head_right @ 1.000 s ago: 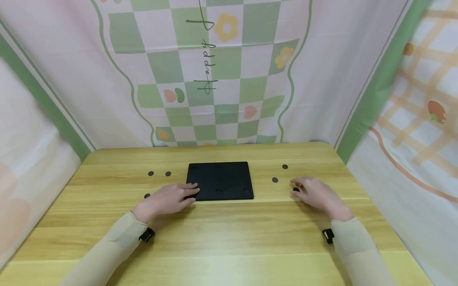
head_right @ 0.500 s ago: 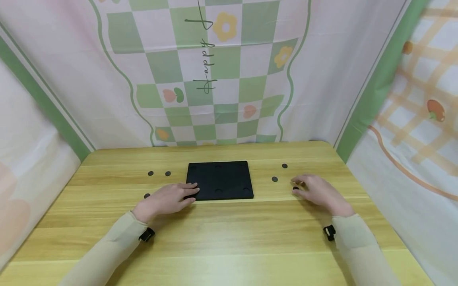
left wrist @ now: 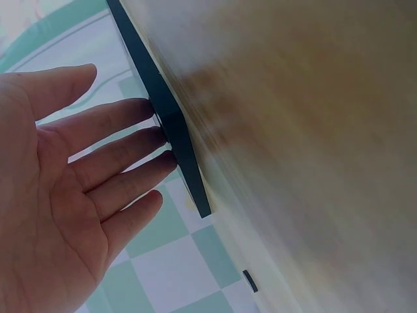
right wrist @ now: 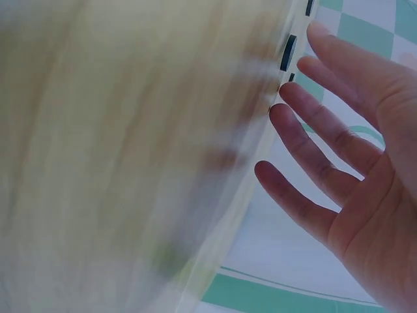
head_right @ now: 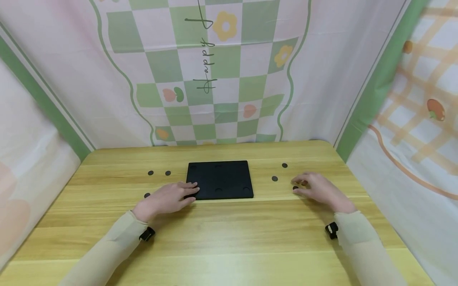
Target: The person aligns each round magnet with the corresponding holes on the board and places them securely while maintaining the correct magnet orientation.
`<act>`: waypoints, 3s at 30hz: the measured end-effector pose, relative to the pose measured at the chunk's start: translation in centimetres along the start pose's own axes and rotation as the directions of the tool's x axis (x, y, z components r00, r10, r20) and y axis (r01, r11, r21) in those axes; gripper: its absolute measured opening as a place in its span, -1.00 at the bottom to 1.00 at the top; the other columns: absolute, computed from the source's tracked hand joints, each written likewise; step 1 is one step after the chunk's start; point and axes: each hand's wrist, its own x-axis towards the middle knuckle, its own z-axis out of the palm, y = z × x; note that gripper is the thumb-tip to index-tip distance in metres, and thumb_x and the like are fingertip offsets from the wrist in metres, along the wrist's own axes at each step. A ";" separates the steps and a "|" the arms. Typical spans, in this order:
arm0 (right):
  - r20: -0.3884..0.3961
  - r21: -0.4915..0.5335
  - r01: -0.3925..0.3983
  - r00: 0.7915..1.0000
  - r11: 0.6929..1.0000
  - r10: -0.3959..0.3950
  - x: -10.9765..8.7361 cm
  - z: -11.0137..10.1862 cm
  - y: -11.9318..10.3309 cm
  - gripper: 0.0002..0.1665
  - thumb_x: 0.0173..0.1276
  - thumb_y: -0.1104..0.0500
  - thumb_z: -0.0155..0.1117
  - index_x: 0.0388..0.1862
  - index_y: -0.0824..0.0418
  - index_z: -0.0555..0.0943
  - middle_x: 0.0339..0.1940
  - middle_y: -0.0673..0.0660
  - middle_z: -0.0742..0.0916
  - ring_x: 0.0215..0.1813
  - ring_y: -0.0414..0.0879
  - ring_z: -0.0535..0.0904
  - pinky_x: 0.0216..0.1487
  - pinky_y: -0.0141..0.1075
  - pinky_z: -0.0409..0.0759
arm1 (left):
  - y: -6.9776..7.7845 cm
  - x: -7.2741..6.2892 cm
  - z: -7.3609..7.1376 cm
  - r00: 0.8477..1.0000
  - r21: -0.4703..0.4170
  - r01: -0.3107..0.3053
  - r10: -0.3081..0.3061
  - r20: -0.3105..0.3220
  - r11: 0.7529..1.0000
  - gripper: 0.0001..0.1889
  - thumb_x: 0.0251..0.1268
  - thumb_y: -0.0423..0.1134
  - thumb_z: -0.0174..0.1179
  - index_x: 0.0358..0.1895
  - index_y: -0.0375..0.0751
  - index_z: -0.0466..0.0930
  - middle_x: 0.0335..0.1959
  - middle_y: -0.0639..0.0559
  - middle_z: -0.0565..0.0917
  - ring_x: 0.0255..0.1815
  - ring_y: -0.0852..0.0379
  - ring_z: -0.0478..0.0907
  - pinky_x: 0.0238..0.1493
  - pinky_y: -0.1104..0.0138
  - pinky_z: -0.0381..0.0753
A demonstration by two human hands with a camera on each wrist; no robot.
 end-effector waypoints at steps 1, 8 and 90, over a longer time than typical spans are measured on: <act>0.005 0.008 -0.008 1.000 1.000 0.008 0.0 0.0 0.1 -0.63 0.23 0.10 0.36 -0.01 0.23 0.65 -0.10 0.13 0.72 -0.12 -0.03 0.63 -0.10 -0.11 0.64 | 0.0 0.0 0.0 1.000 0.000 0.000 0.000 0.000 1.000 -0.52 0.48 0.05 -0.09 0.32 -0.09 0.41 0.38 -0.03 0.36 0.39 -0.04 0.31 0.33 0.10 0.35; 0.021 0.051 -0.053 0.998 0.997 0.052 -0.1 0.0 0.4 -0.60 0.23 0.04 0.36 0.01 0.17 0.65 -0.08 0.09 0.72 -0.11 -0.05 0.62 -0.08 -0.11 0.63 | 0.0 0.0 0.0 1.000 -0.009 0.005 -0.005 -0.002 1.000 -0.52 0.47 0.05 -0.09 0.32 -0.09 0.42 0.38 -0.03 0.37 0.39 -0.05 0.31 0.34 0.09 0.34; 0.055 0.061 -0.039 0.998 0.997 0.035 1.2 -0.3 1.7 -0.81 0.11 0.10 0.46 -0.32 0.14 0.70 -0.44 -0.08 0.63 -0.38 -0.29 0.51 -0.32 -0.42 0.57 | 0.0 0.0 0.0 1.000 -0.025 0.003 -0.003 -0.007 1.000 -0.53 0.47 0.02 -0.07 0.33 -0.09 0.41 0.39 -0.04 0.36 0.40 -0.07 0.29 0.37 0.08 0.31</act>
